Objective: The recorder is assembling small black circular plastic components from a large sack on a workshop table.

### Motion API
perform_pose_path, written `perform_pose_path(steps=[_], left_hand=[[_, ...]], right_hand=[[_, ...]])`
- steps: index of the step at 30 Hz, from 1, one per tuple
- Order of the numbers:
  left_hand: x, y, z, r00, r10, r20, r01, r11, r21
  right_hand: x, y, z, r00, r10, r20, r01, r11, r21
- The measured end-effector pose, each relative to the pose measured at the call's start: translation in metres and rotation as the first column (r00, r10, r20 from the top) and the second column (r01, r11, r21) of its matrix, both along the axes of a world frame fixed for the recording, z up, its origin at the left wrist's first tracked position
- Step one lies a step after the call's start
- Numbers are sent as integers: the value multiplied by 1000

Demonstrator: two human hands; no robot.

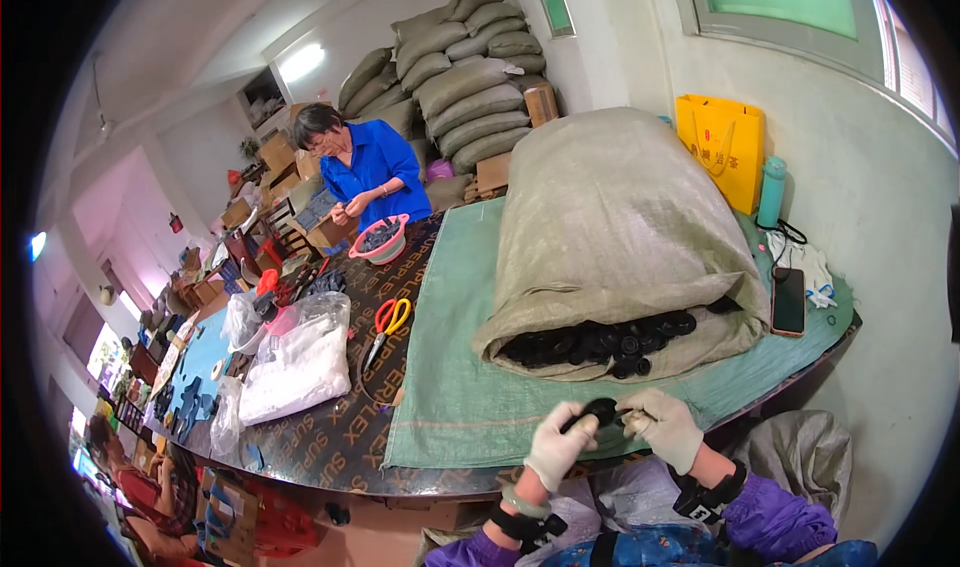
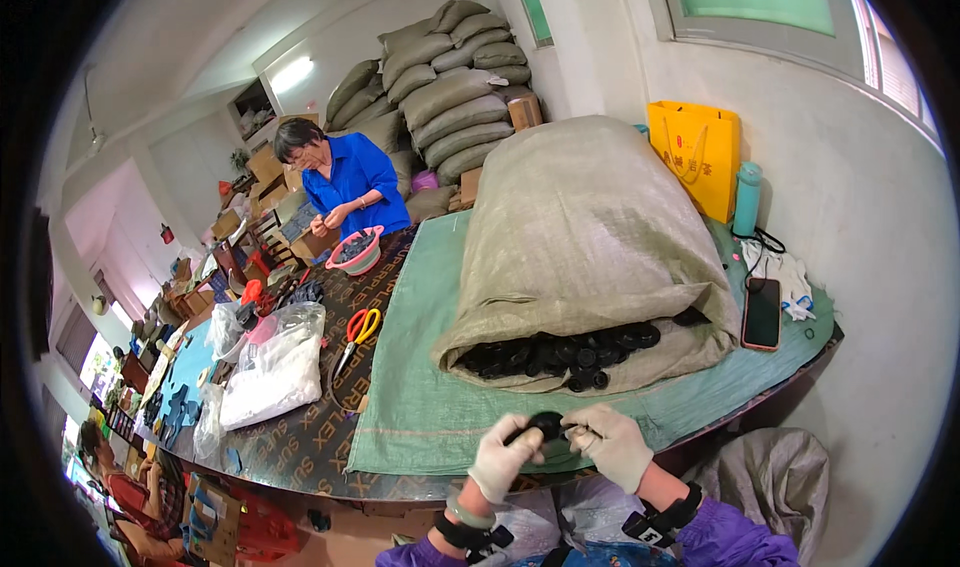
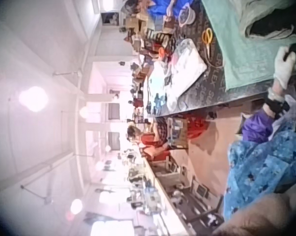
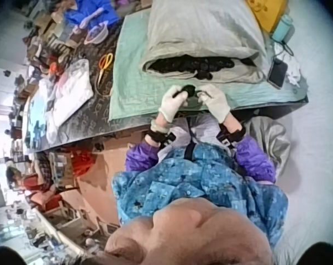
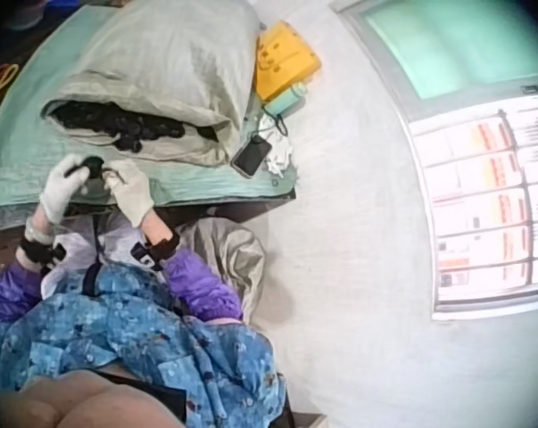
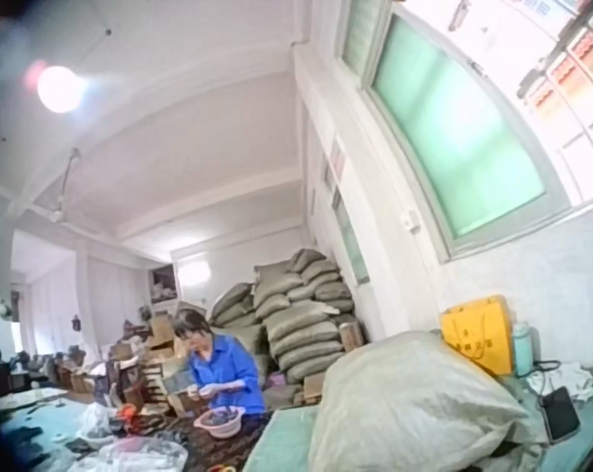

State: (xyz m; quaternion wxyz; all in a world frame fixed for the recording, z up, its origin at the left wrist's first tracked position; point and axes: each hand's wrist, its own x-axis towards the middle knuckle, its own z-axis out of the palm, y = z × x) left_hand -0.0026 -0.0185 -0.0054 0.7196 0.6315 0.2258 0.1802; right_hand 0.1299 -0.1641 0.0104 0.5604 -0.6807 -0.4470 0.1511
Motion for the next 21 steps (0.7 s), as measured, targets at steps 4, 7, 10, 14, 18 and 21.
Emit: perform_pose_path(steps=[4,7,10,14,18,21], left_hand=[[-14,-29,14,995,-62,71,74,982,-171],[-19,-30,3,983,-132,130,150,978,-145],[-18,-34,-2,997,-32,68,33,999,-13],[-9,-28,-7,955,10,296,-262,495,828],[-25,-27,-5,984,-146,98,167,951,-259],[-23,-29,-6,991,-91,103,42,914,402]], right_hand=[[-12,-5,-5,940,48,-338,-72,996,-59],[-12,-4,-14,990,51,-129,-53,999,-9],[-21,-4,-7,991,64,-116,-68,997,-34],[-19,-7,1,970,121,-211,-142,986,-88],[-30,-5,2,877,71,475,-82,997,3],[-32,-8,-9,987,98,130,-85,991,-103]])
